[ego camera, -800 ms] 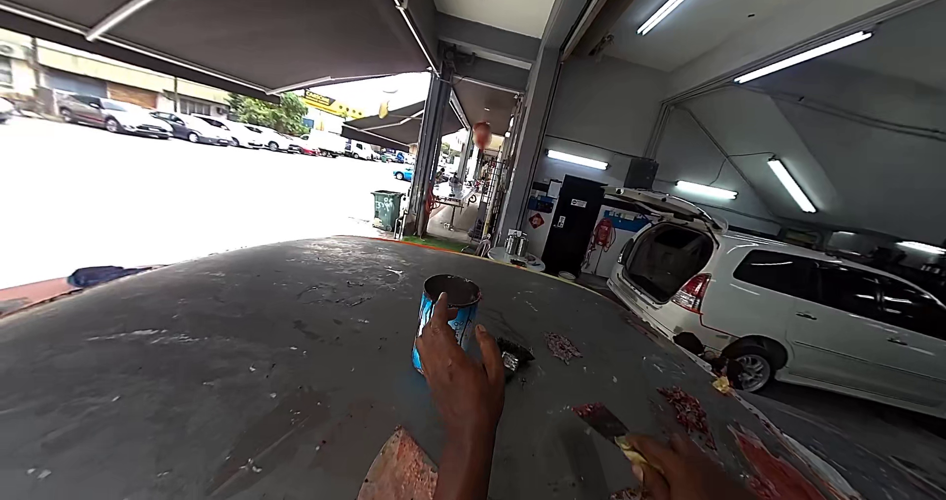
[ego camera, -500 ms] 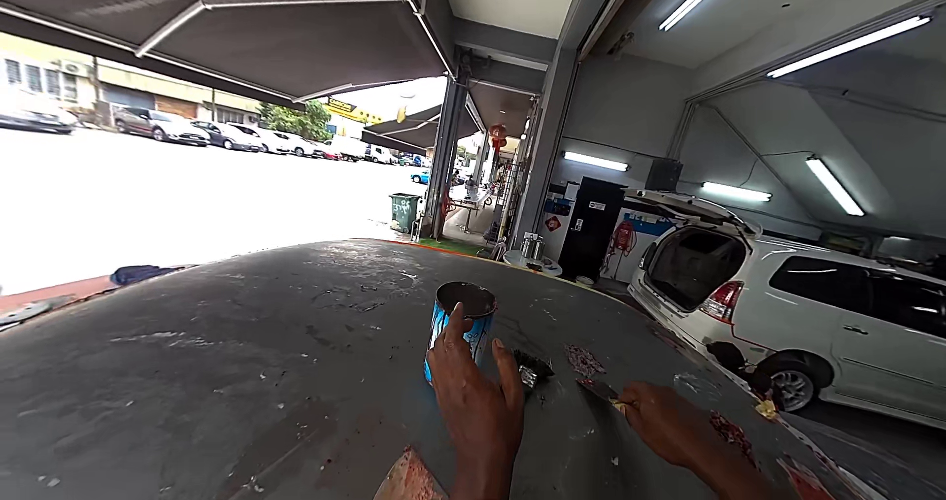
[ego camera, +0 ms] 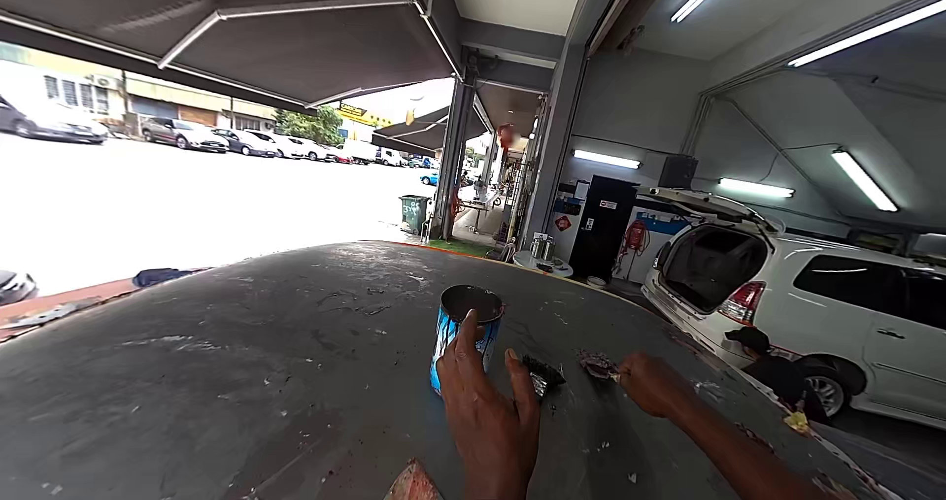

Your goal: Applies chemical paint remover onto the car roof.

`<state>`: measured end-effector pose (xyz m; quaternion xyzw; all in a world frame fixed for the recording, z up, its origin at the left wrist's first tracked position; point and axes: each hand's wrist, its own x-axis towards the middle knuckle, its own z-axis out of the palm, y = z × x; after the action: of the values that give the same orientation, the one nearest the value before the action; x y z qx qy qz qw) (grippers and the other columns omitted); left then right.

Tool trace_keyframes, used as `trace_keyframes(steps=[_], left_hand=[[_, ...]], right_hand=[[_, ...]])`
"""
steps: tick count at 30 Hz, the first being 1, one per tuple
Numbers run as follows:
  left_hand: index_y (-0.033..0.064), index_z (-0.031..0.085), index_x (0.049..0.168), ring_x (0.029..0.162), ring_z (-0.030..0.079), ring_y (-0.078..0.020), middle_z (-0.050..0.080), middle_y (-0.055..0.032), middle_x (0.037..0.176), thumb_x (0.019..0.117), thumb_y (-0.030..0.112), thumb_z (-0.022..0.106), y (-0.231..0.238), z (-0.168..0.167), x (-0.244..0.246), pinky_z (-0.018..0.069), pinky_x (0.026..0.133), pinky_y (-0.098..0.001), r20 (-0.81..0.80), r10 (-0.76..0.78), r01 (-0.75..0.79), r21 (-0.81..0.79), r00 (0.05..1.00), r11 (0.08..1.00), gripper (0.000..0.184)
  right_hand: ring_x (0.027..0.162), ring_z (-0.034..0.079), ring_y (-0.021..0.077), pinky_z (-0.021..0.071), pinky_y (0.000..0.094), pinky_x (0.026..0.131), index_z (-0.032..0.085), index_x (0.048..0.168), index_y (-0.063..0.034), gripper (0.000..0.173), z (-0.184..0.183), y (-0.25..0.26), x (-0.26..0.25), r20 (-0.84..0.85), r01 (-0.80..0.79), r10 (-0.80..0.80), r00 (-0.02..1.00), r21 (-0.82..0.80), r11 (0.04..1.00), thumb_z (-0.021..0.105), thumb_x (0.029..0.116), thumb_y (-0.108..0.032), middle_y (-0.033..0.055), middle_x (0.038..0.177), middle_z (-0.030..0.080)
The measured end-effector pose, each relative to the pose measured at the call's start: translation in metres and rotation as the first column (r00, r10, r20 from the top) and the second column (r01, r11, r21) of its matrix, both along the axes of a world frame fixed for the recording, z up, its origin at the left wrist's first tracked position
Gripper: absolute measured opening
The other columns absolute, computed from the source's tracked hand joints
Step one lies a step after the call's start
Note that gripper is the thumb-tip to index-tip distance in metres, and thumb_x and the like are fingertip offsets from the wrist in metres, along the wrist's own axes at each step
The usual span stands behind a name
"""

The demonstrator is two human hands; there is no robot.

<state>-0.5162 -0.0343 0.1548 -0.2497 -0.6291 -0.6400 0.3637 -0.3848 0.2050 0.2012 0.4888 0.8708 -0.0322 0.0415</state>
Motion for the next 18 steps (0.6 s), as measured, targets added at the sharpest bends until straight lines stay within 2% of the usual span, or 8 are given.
trace_keyframes(steps=[2,3,5,7,11,13,15,18], left_hand=[[-0.0006,0.055,0.140,0.096,0.061,-0.0192,0.065,-0.0101,0.118,0.0888,0.030,0.059,0.001,0.000,0.000,0.0534,0.082,-0.0371,-0.005,0.002,-0.002,0.002,1.000,1.000,0.060],[-0.0006,0.056,0.140,0.096,0.061,-0.0192,0.065,-0.0099,0.118,0.0886,0.030,0.059,0.001,-0.001,-0.001,0.0534,0.082,-0.0368,-0.002,0.006,-0.006,0.003,1.000,1.000,0.060],[0.0004,0.056,0.140,0.097,0.061,-0.0194,0.065,-0.0094,0.117,0.0889,0.030,0.059,0.000,-0.001,-0.003,0.0537,0.082,-0.0368,0.010,0.013,-0.013,0.003,1.000,1.000,0.059],[0.0007,0.056,0.140,0.097,0.061,-0.0195,0.065,-0.0095,0.116,0.0888,0.030,0.059,-0.001,0.000,-0.003,0.0533,0.083,-0.0367,0.013,0.011,-0.011,0.006,1.000,1.000,0.059],[0.0018,0.056,0.140,0.098,0.061,-0.0190,0.065,-0.0087,0.118,0.0889,0.029,0.059,0.002,-0.001,-0.001,0.0534,0.082,-0.0363,0.010,0.000,0.000,0.001,1.000,1.000,0.058],[0.0014,0.057,0.139,0.097,0.061,-0.0189,0.066,-0.0087,0.118,0.0889,0.029,0.059,0.002,0.000,-0.002,0.0533,0.082,-0.0366,0.003,-0.006,0.006,0.001,1.000,1.000,0.058],[0.0010,0.057,0.139,0.096,0.061,-0.0194,0.066,-0.0093,0.117,0.0884,0.029,0.059,0.001,0.000,-0.003,0.0532,0.082,-0.0369,0.005,-0.007,0.007,0.006,1.000,1.000,0.058],[0.0017,0.059,0.137,0.096,0.061,-0.0186,0.066,-0.0084,0.116,0.0888,0.029,0.059,0.001,0.001,-0.002,0.0532,0.081,-0.0361,0.011,-0.002,0.002,0.000,1.000,1.000,0.056]], right_hand=[[0.090,0.068,0.0316,0.0532,0.0531,0.080,0.074,0.107,-0.0036,0.032,0.015,0.018,0.005,-0.079,-0.029,0.025,0.997,-0.057,0.998,0.055,0.1031,-0.030,0.0180,0.100,0.070],[0.076,0.063,0.0240,0.0515,0.0445,0.070,0.073,0.109,-0.0049,0.031,0.023,0.022,0.009,-0.128,-0.022,0.009,0.992,-0.106,0.994,0.056,0.1041,-0.030,0.0137,0.092,0.068],[0.059,0.052,0.0125,0.0434,0.0306,0.055,0.070,0.115,-0.0080,0.028,0.039,0.017,0.014,-0.196,0.016,-0.058,0.979,-0.209,0.978,0.057,0.1056,-0.031,0.0060,0.082,0.061],[0.053,0.046,0.0084,0.0387,0.0250,0.050,0.068,0.118,-0.0093,0.027,0.046,0.009,0.018,-0.235,0.046,-0.116,0.965,-0.281,0.959,0.055,0.1071,-0.030,0.0030,0.079,0.058],[0.050,0.045,0.0079,0.0375,0.0232,0.046,0.065,0.124,-0.0094,0.028,0.047,0.006,0.028,-0.332,0.089,-0.206,0.921,-0.337,0.938,0.053,0.1089,-0.030,0.0031,0.079,0.058],[0.051,0.046,0.0090,0.0386,0.0245,0.048,0.067,0.120,-0.0082,0.027,0.044,0.007,0.034,-0.301,0.084,-0.177,0.937,-0.296,0.951,0.054,0.1080,-0.029,0.0038,0.078,0.058],[0.059,0.052,0.0127,0.0443,0.0303,0.055,0.070,0.114,-0.0071,0.027,0.042,0.005,0.038,-0.230,0.037,-0.085,0.970,-0.205,0.978,0.056,0.1066,-0.029,0.0062,0.081,0.061],[0.092,0.067,0.0297,0.0525,0.0525,0.083,0.073,0.111,-0.0061,0.031,0.049,-0.008,0.038,-0.110,-0.037,0.031,0.993,-0.045,0.998,0.054,0.1057,-0.029,0.0163,0.101,0.070]])
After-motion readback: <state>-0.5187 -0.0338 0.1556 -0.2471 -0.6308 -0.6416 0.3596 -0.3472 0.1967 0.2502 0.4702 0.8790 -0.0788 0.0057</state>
